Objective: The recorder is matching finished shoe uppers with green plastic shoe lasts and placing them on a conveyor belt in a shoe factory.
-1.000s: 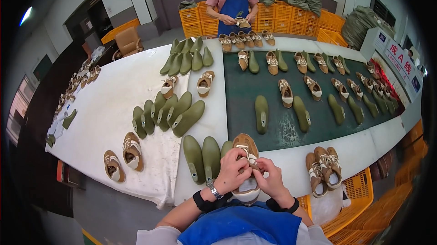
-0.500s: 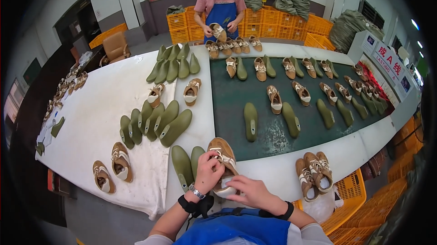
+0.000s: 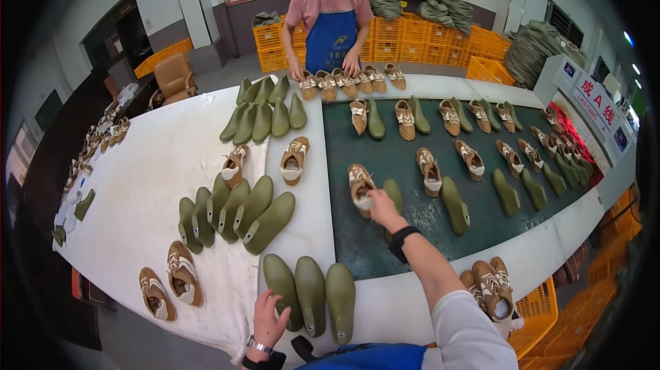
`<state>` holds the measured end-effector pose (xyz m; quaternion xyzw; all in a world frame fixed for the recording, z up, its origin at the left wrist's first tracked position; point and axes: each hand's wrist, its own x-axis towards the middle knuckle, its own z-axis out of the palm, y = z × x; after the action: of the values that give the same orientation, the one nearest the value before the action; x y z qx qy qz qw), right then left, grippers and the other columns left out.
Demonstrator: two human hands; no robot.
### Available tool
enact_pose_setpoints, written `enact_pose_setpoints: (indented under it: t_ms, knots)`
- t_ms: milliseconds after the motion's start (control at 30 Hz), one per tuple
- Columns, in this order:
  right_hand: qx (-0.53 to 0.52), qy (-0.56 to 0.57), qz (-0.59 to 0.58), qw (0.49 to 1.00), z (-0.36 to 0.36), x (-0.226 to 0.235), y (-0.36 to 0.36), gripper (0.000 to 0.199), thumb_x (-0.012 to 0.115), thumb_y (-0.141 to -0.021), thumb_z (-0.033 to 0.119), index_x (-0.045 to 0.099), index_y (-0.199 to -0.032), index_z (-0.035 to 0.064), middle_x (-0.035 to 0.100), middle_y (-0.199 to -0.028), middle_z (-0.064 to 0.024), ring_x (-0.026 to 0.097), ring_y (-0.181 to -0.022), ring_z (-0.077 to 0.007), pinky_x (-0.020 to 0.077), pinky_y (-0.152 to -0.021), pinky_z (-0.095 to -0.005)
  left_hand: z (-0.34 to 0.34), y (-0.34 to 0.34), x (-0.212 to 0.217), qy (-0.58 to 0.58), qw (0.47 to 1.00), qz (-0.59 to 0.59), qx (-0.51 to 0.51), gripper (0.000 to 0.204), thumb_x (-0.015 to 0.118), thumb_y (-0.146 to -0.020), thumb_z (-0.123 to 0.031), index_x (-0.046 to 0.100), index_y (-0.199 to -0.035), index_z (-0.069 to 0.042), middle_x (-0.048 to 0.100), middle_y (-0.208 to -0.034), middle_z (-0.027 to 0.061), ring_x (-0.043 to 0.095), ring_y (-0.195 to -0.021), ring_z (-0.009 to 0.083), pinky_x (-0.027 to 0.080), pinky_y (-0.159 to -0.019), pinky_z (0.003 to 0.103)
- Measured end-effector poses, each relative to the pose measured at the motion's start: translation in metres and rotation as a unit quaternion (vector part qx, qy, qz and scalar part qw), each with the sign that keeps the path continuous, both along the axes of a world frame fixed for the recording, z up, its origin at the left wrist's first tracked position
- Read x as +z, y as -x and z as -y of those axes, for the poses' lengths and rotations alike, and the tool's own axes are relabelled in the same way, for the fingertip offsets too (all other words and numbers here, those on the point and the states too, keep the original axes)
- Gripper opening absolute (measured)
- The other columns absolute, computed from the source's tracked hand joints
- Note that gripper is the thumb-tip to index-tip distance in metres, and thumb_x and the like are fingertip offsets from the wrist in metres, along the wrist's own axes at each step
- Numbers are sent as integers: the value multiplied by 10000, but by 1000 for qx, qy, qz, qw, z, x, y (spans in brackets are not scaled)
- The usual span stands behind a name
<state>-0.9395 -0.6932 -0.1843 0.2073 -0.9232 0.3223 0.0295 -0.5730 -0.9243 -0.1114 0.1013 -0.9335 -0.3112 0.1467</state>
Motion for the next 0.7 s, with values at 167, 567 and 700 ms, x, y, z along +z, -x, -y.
enact_pose_setpoints:
  t_ms: [167, 567, 700]
  knots:
    - [83, -13, 14, 996, 19, 26, -15, 392, 587, -756, 100, 549, -1145, 81, 548, -1122, -182, 552, -996, -363, 455, -866, -422, -2, -28, -34, -78, 992, 86, 38, 636, 740, -687, -236, 445, -1207, -20, 373, -1271, 283, 437, -1141, 411, 394, -959, 402]
    - [251, -66, 115, 959, 2, 10, -274, 638, 601, -792, 507, 451, -1297, 148, 322, -1354, -254, 266, -1226, -514, 289, -1012, -532, -31, -1, -70, -132, 988, 75, 11, 660, 735, -709, -275, 406, -1247, -82, 230, -1341, 347, 220, -1291, 470, 286, -1046, 420]
    - [169, -12, 141, 975, -8, 17, -288, 724, 638, -746, 536, 435, -1313, 134, 321, -1366, -252, 234, -1233, -528, 220, -1046, -538, -53, 2, -73, -138, 984, 102, -40, 666, 737, -692, -279, 407, -1251, -132, 171, -1332, 380, 223, -1273, 511, 312, -1038, 432]
